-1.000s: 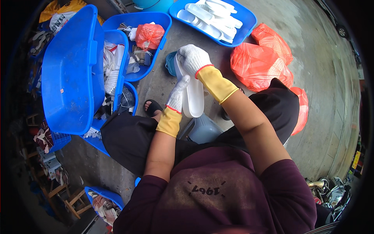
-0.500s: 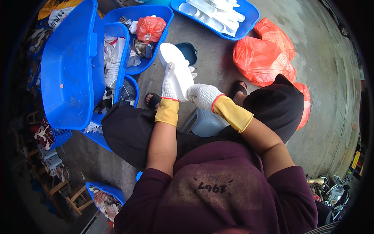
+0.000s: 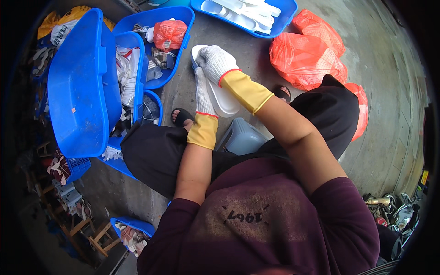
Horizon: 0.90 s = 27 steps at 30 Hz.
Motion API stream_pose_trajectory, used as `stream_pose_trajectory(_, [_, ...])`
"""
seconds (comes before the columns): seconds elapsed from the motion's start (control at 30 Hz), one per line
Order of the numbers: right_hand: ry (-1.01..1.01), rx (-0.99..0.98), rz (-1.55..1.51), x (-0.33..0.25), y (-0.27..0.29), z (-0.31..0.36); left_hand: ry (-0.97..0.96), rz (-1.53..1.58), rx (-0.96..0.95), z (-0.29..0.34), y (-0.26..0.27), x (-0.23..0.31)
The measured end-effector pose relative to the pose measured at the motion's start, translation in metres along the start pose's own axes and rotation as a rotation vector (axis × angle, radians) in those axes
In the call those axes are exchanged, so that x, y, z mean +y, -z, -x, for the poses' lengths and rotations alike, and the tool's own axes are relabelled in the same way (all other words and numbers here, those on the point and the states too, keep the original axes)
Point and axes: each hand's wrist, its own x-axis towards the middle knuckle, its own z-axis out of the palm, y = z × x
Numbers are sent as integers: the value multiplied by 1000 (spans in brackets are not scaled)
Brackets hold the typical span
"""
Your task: Sorting white shoe soles into red bags and blue bins.
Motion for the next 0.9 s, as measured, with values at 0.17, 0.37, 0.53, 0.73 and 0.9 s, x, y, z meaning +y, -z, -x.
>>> stream_pose_trajectory(0.17, [4,-181,-41,-9,1,84,-26,60,-90,1,11,8])
stream_pose_trajectory(0.37, [59,-483,238,-5,55,118,-46,-111,-3,9,-10,8])
stream_pose_trajectory(0.53, [-37,-303,524,5,50,59,78,-92,-121,5,-10,-7])
stream_pose_trajectory(0.73, [-3,-56,418,27,51,-14,143,-344,153,-4,12,-27])
stream_pose_trajectory(0.9, [104,52,-47,36,19,43,113,-191,76,-5,1,-24])
